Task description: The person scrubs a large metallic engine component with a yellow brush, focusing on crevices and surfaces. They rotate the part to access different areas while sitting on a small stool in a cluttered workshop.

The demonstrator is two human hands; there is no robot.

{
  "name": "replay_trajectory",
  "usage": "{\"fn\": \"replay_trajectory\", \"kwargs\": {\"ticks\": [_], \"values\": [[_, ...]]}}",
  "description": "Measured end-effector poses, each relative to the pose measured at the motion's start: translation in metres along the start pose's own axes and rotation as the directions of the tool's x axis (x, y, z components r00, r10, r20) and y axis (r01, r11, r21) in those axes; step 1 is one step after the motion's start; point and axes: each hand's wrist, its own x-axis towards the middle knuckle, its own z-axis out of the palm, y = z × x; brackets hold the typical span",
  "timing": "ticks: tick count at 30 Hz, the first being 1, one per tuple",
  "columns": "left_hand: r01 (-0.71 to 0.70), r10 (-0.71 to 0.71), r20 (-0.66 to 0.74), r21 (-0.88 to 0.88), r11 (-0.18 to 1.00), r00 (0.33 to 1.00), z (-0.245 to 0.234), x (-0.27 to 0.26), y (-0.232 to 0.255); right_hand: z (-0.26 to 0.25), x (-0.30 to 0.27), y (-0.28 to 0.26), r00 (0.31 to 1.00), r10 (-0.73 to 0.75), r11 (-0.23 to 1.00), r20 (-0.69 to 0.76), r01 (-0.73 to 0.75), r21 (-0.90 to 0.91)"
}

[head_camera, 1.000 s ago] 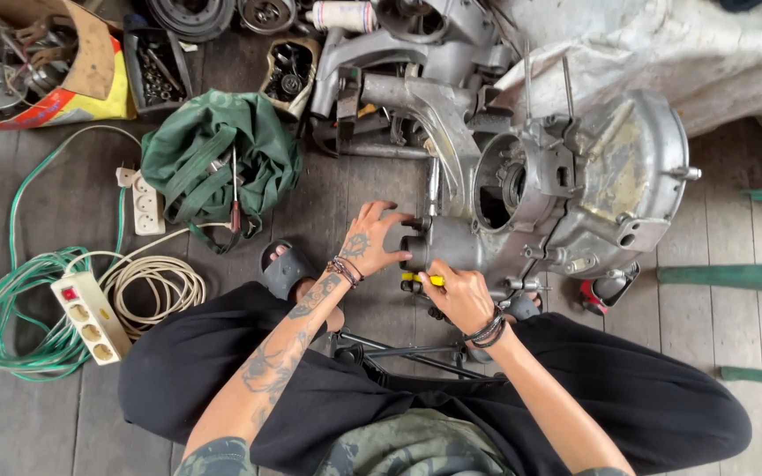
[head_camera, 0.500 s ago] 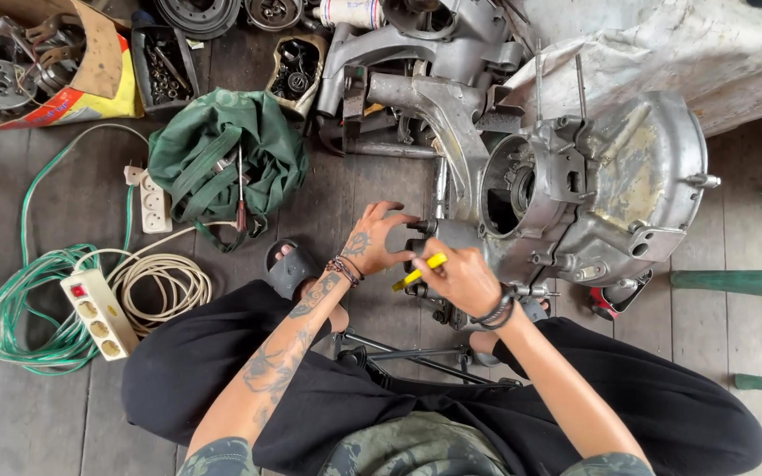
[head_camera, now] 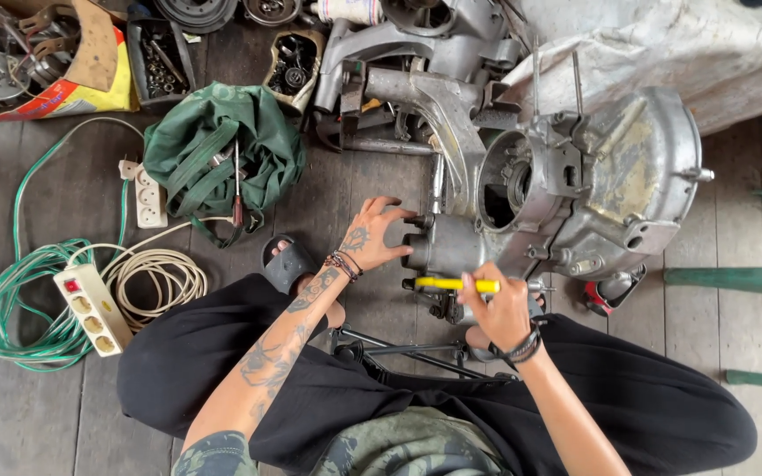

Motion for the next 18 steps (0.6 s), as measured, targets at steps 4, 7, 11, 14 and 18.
{"fn": "replay_trajectory", "kwargs": {"ticks": [4,7,11,14,18], "values": [[-0.001,0.001,0.007,0.021,1.0,1.0,0.001,-0.002,0.0,-0.003,-0.009,-0.009,0.999,-0.002,1.0,-0.05,0.004,0.03],[0.01,-0.01,0.012,0.02,1.0,1.0,-0.001,0.0,0.0,-0.011,-0.028,-0.001,0.999,0.043,0.996,-0.02,-0.045,-0.073],[0.009,-0.009,0.007,0.026,1.0,1.0,0.002,0.002,-0.003,-0.023,-0.031,-0.004,0.995,0.049,0.999,-0.083,-0.051,-0.016],[0.007,-0.007,0.004,0.032,0.999,1.0,0.001,-0.001,0.0,-0.011,-0.033,0.0,0.994,0.042,0.997,-0.098,-0.035,0.072],[0.002,-0.002,-0.003,0.042,0.999,1.0,-0.002,-0.001,0.001,-0.009,-0.032,-0.011,0.999,0.004,0.998,-0.032,-0.002,0.066]]}}
